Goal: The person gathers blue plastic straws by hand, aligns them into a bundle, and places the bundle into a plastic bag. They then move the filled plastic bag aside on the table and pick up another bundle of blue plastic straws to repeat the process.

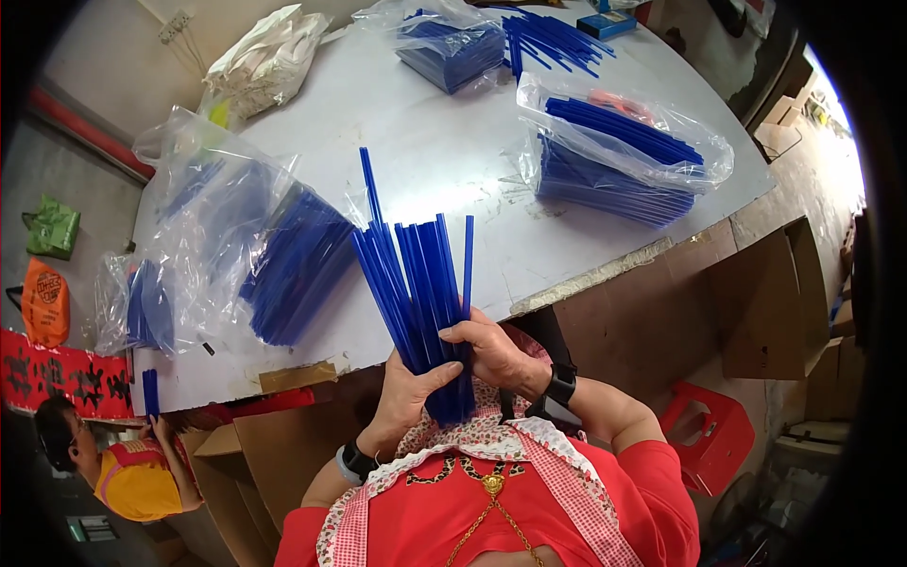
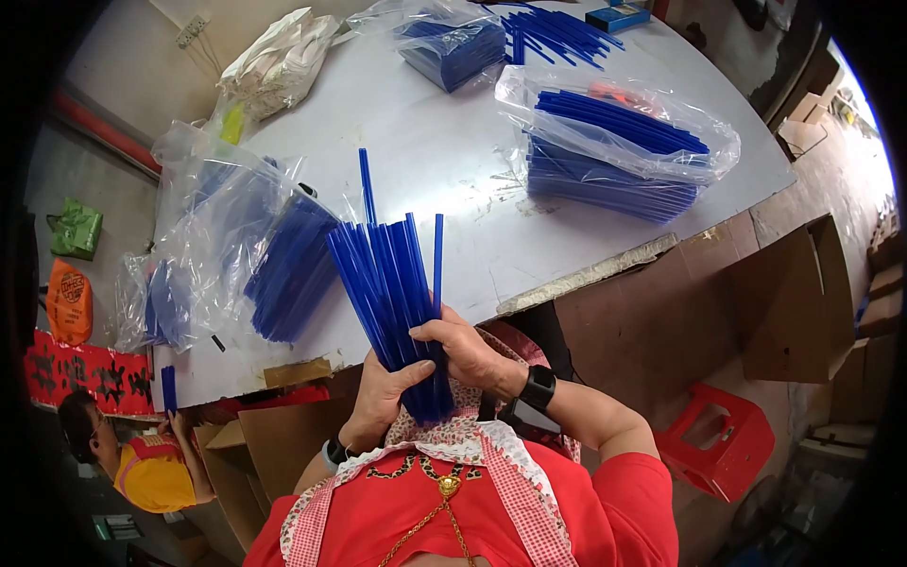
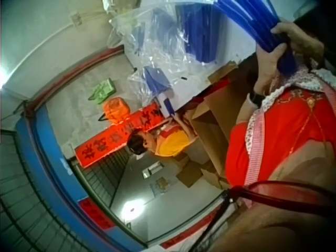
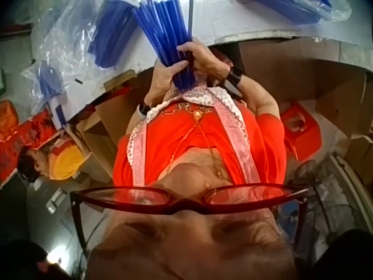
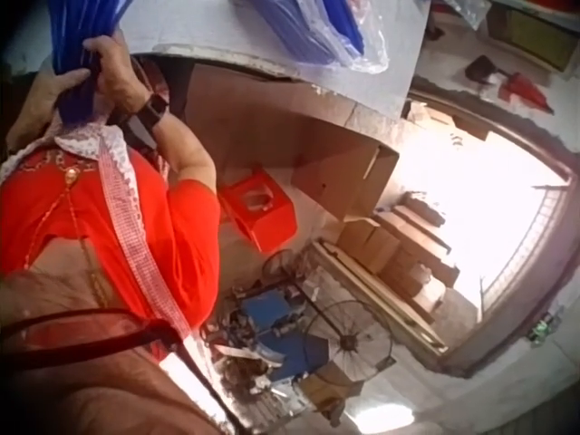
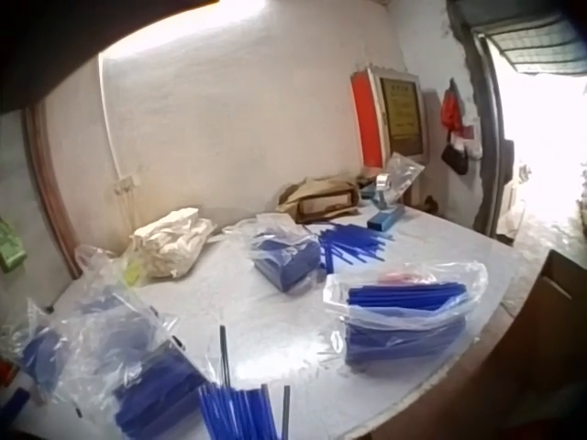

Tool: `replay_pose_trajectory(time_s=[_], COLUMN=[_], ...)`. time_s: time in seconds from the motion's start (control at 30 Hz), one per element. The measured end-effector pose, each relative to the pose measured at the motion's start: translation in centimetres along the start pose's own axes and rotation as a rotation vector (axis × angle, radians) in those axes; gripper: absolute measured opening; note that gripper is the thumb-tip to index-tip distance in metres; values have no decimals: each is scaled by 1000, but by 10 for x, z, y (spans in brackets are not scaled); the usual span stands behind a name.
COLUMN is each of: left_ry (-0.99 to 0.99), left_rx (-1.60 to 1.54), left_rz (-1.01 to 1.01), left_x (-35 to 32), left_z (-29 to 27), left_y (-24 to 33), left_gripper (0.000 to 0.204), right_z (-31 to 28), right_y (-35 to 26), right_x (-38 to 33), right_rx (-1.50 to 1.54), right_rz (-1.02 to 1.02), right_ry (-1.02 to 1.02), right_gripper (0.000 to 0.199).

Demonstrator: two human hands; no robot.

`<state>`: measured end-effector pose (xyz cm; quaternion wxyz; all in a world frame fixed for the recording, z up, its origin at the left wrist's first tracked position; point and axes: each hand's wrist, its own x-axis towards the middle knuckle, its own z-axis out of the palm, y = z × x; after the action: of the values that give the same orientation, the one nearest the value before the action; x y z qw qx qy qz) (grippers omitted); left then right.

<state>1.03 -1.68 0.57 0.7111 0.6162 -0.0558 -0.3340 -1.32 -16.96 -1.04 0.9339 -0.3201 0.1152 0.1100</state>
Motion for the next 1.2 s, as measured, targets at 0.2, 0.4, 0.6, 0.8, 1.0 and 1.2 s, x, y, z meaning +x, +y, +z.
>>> replay_pose_trajectory(time_s=[0.2,0.4,0.6,0.8,1.0,1.2], left_ry=[23,32,17,-13,-45,-33], left_rx=[-13,17,-17,-155,-258,-253], left_rz=[-14,-48,-94,-174,-177,-182], left_x=[-7,-10,-10,-12,-11,-13], left_z=[-7,-8,-11,-9,-14,-18], left_y=[1,6,0,-6,-9,-6], left_gripper=[46,45,46,55,59,58], right_z=[-8,-4,-7,-7,-7,-6], right_y=[8,10,16,20,24,24], right_x=[4,4,4,3,6,15], right_rx=[116,114,100,-41,-150,-268], right_rz=[73,64,59,99,72,54], right_ry=[-96,-141,-125,-92,-92,-129], right_gripper=[58,55,56,55,54,73])
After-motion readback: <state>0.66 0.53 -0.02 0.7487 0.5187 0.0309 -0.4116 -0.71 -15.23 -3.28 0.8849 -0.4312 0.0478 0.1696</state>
